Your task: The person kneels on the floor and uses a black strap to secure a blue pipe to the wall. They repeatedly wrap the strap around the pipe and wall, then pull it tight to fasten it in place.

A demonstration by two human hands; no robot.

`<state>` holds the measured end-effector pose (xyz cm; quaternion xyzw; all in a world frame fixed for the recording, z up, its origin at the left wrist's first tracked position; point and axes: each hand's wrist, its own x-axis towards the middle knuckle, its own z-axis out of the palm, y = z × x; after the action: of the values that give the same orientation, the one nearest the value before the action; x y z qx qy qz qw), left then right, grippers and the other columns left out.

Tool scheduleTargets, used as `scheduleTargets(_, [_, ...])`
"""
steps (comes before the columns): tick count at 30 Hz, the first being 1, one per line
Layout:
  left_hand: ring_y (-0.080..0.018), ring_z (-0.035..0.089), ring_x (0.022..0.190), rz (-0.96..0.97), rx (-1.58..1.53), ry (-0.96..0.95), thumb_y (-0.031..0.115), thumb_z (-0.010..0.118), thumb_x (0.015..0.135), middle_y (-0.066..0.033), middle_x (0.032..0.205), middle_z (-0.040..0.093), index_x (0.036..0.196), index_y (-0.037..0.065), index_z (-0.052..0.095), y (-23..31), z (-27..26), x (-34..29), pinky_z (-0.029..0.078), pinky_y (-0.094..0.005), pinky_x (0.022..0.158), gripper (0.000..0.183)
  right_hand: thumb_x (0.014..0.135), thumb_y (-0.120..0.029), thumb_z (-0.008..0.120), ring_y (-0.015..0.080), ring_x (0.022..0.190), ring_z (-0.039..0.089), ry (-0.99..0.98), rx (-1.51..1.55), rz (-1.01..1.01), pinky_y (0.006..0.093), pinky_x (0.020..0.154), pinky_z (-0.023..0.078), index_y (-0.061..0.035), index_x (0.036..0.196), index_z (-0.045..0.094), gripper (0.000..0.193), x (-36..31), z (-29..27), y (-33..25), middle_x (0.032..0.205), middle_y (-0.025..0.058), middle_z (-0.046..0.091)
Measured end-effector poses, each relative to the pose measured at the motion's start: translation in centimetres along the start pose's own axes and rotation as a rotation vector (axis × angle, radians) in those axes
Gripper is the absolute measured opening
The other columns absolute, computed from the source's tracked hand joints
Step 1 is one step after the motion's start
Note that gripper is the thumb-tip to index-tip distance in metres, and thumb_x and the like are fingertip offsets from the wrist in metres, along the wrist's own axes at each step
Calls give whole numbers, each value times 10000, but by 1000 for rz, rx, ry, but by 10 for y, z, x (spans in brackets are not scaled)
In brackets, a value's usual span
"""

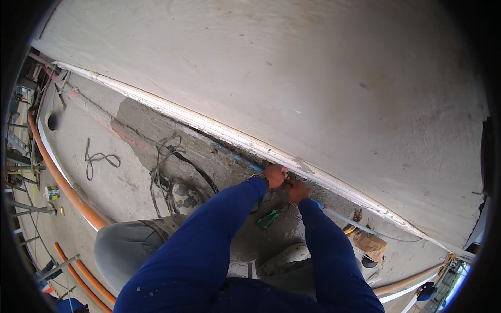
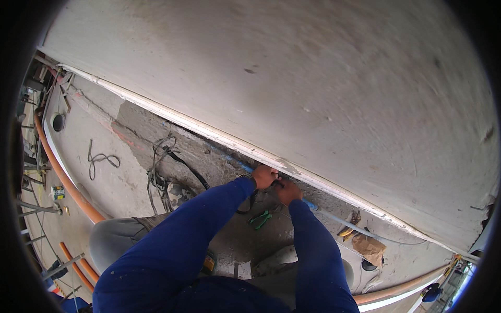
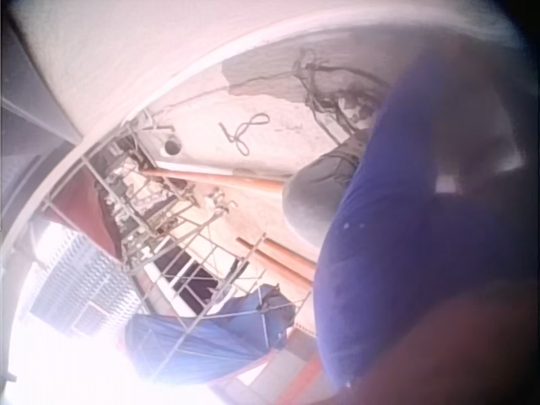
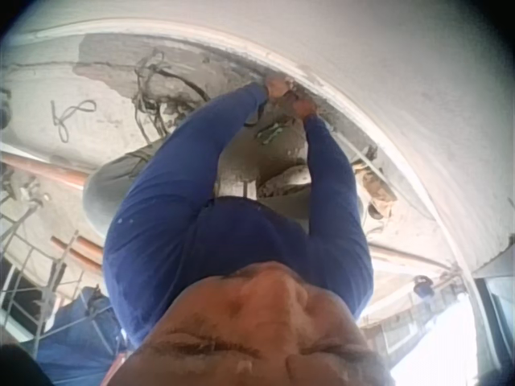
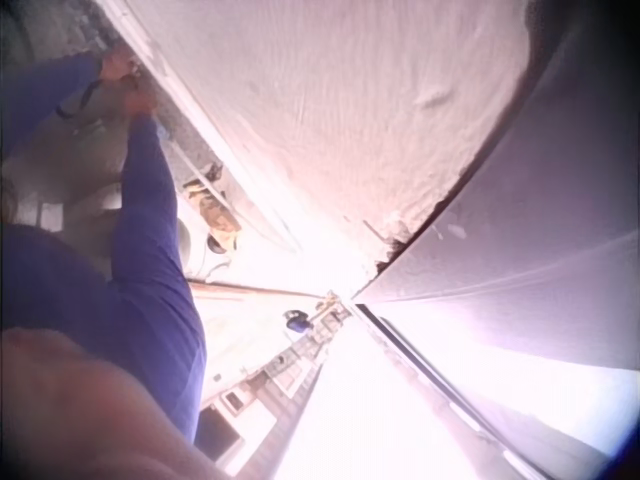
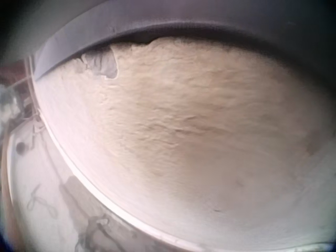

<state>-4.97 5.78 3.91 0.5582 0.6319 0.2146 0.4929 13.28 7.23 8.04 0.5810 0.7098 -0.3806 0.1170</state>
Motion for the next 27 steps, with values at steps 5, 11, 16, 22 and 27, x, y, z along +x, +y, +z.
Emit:
scheduleTargets(5, [-354,713,1108,-72,-98,-97,264,604,1019,-159,1110,780,1047,43,742,8,-5,0,515,-453,1022,262,950,-536,573,426,1186,690,-13,13,88,513,1041,526,-189,1243,774,496,-1,-3,-1,1230,205,747])
scheduleTargets(11, [-347,690,1182,-97,-162,-84,299,657,1006,-171,1192,766,1224,35,742,-4,-4,2,520,-450,1060,353,962,-624,569,431,1159,702,-21,-6,142,520,1029,528,-176,1213,789,558,-6,-14,-28,1196,214,756])
scheduleTargets(16, [-394,679,1127,-16,-30,158,344,790,883,-213,1141,754,1143,19,755,-8,12,-5,532,-478,1004,418,975,-607,567,431,1153,703,1,1,126,524,1020,528,-151,1191,793,553,-2,-8,-19,1183,212,760])
scheduleTargets(22, [-387,642,1185,-8,101,288,259,752,904,-168,1267,679,1261,72,681,8,-19,-46,416,-567,1105,409,974,-625,587,444,1119,705,25,-15,131,530,991,528,-119,1112,805,568,-2,-4,-19,1136,220,762])
scheduleTargets(27, [-416,649,1117,192,280,359,86,654,906,-194,1268,645,1323,84,625,36,-57,-110,520,-519,970,418,972,-646,598,430,1111,712,15,-23,140,534,976,532,-116,1084,808,581,-9,-12,-28,1124,214,764])
